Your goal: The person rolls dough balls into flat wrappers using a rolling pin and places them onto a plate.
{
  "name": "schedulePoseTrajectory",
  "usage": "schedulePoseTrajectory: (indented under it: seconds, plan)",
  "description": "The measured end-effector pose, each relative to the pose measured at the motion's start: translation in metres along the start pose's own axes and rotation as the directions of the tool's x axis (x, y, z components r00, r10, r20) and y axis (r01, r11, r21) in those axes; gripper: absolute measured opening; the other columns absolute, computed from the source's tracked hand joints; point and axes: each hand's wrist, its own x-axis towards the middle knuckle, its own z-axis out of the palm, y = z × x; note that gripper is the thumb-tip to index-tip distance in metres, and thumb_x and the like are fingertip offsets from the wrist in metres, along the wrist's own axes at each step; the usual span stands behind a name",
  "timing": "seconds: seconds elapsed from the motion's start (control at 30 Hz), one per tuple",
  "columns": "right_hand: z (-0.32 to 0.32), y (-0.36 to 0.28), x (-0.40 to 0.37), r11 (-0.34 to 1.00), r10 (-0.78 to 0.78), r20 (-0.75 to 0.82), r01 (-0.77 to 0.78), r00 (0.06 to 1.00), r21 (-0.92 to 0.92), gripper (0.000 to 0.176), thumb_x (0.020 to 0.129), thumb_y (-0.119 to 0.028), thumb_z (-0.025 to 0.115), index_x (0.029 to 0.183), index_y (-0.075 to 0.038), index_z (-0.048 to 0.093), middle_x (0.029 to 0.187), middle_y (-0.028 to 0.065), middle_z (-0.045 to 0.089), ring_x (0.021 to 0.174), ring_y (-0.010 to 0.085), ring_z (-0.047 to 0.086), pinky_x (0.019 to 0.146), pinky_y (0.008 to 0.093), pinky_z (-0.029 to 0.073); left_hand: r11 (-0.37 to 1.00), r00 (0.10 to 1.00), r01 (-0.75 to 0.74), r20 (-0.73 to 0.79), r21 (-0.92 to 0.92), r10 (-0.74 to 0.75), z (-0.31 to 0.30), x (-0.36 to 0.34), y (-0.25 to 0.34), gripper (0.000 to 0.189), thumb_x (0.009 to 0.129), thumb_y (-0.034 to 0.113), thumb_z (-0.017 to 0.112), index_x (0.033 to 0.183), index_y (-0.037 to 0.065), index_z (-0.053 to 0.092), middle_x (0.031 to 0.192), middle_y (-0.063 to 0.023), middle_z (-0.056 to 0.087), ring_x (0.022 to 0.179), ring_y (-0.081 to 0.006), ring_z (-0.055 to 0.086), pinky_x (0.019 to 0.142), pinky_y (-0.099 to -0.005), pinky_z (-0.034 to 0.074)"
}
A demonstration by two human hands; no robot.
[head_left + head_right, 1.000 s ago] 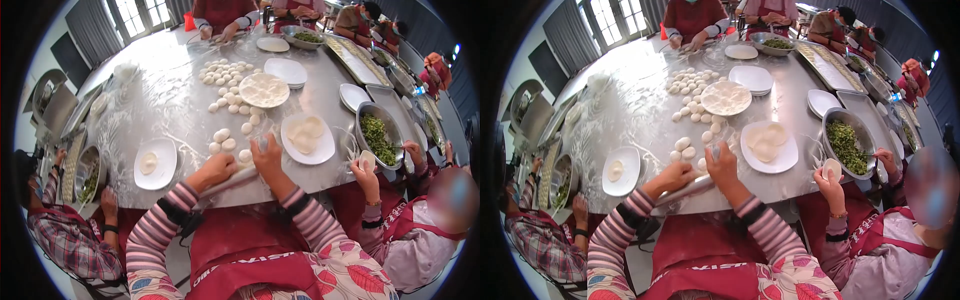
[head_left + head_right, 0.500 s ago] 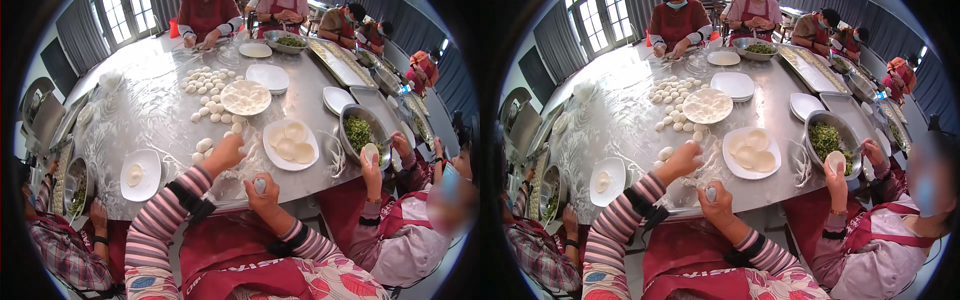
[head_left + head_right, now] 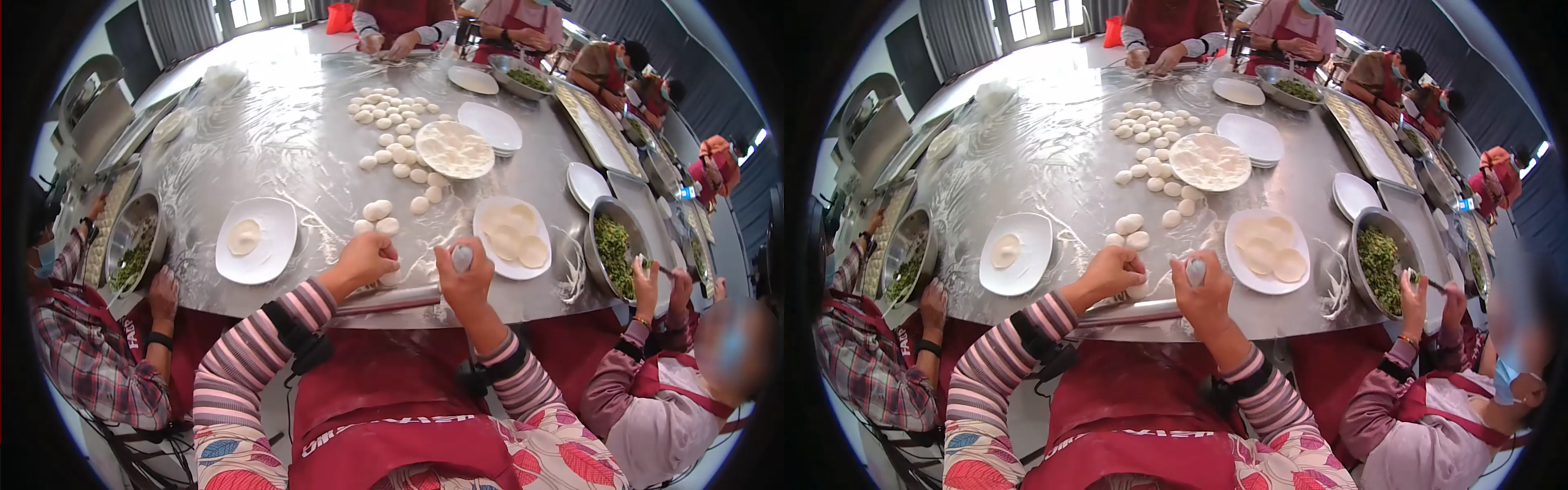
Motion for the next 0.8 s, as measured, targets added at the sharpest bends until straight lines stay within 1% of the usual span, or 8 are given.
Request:
schedulePoseTrajectory:
  seconds: [0.17,0.37,0.47,0.53,0.6,0.63,0.7,0.8]
  plan:
    - [0.041,0.044,0.012,0.997,0.082,-0.054,-0.081,0.995,0.018,0.024,0.071,-0.009,0.071,0.081,-0.005,0.049,0.058,0.0141,0.053,0.049,0.0307,0.055,0.045,0.037,0.041,0.999,0.999,-0.023,-0.036,0.022,0.024,0.008,0.009,0.005,0.016,0.064,0.016,0.071,0.073,0.002,0.066,0.069,-0.0133,0.064,0.067,-0.0233,0.063,0.063,-0.033,0.049]
    - [0.018,0.035,-0.016,0.988,0.118,-0.068,-0.124,0.991,-0.093,0.02,0.075,-0.008,0.066,0.084,-0.003,0.049,0.06,0.0164,0.053,0.051,0.0328,0.054,0.047,0.0381,0.041,1.0,1.0,-0.013,-0.022,-0.004,0.013,0.002,-0.002,0.005,0.014,0.064,0.013,0.069,0.073,0.003,0.068,0.069,-0.0138,0.064,0.067,-0.0256,0.063,0.063,-0.0344,0.049]
    - [0.031,0.036,0.0,0.987,0.127,-0.066,-0.132,0.99,-0.086,0.022,0.073,-0.01,0.068,0.083,-0.003,0.049,0.059,0.0158,0.052,0.051,0.0333,0.053,0.047,0.0388,0.041,0.967,0.968,-0.244,0.075,0.071,0.239,0.019,0.01,0.011,0.016,0.068,0.014,0.067,0.077,0.001,0.067,0.07,-0.0139,0.065,0.064,-0.0228,0.062,0.06,-0.033,0.047]
    - [0.032,0.037,0.003,0.992,0.127,-0.07,-0.128,0.989,-0.012,0.022,0.073,-0.01,0.068,0.083,-0.003,0.049,0.059,0.0161,0.051,0.051,0.0336,0.053,0.047,0.0391,0.04,0.966,0.956,-0.244,0.19,0.086,0.224,0.013,0.025,0.01,0.016,0.068,0.014,0.067,0.078,0.001,0.067,0.071,-0.0139,0.065,0.065,-0.0235,0.062,0.06,-0.0331,0.047]
    - [0.023,0.036,-0.008,0.992,0.063,-0.078,-0.071,0.995,-0.105,0.021,0.073,-0.007,0.068,0.082,-0.004,0.049,0.06,0.014,0.052,0.05,0.0298,0.053,0.047,0.0364,0.041,0.926,0.907,-0.32,0.348,0.202,0.237,0.004,0.03,0.018,0.016,0.067,0.013,0.067,0.077,0.001,0.066,0.071,-0.0141,0.064,0.067,-0.024,0.063,0.061,-0.0333,0.048]
    - [0.016,0.034,-0.02,0.992,0.052,-0.074,-0.06,0.996,-0.108,0.021,0.073,-0.007,0.068,0.082,-0.004,0.049,0.06,0.014,0.052,0.05,0.0298,0.053,0.047,0.0364,0.041,0.926,0.908,-0.322,0.339,0.198,0.244,0.001,0.03,0.024,0.016,0.067,0.013,0.067,0.077,0.001,0.066,0.071,-0.0141,0.064,0.067,-0.024,0.063,0.061,-0.0333,0.048]
    - [0.004,0.031,-0.039,0.989,0.146,-0.098,-0.146,0.984,0.009,0.019,0.075,-0.004,0.067,0.079,-0.005,0.048,0.059,0.0037,0.051,0.047,0.0114,0.049,0.044,0.026,0.039,0.928,0.912,-0.338,0.297,0.158,0.282,0.0,0.037,0.035,0.016,0.066,0.013,0.067,0.077,0.001,0.065,0.071,-0.014,0.065,0.067,-0.023,0.063,0.061,-0.0328,0.048]
    - [-0.007,0.021,-0.047,0.98,0.192,-0.067,-0.188,0.979,0.067,0.019,0.075,-0.004,0.067,0.078,-0.006,0.048,0.059,0.0011,0.05,0.046,0.008,0.048,0.044,0.0231,0.039,0.963,0.922,-0.269,0.296,0.021,0.251,0.017,0.042,0.044,0.015,0.065,0.013,0.067,0.074,0.001,0.065,0.072,-0.0146,0.064,0.067,-0.0247,0.063,0.062,-0.033,0.048]
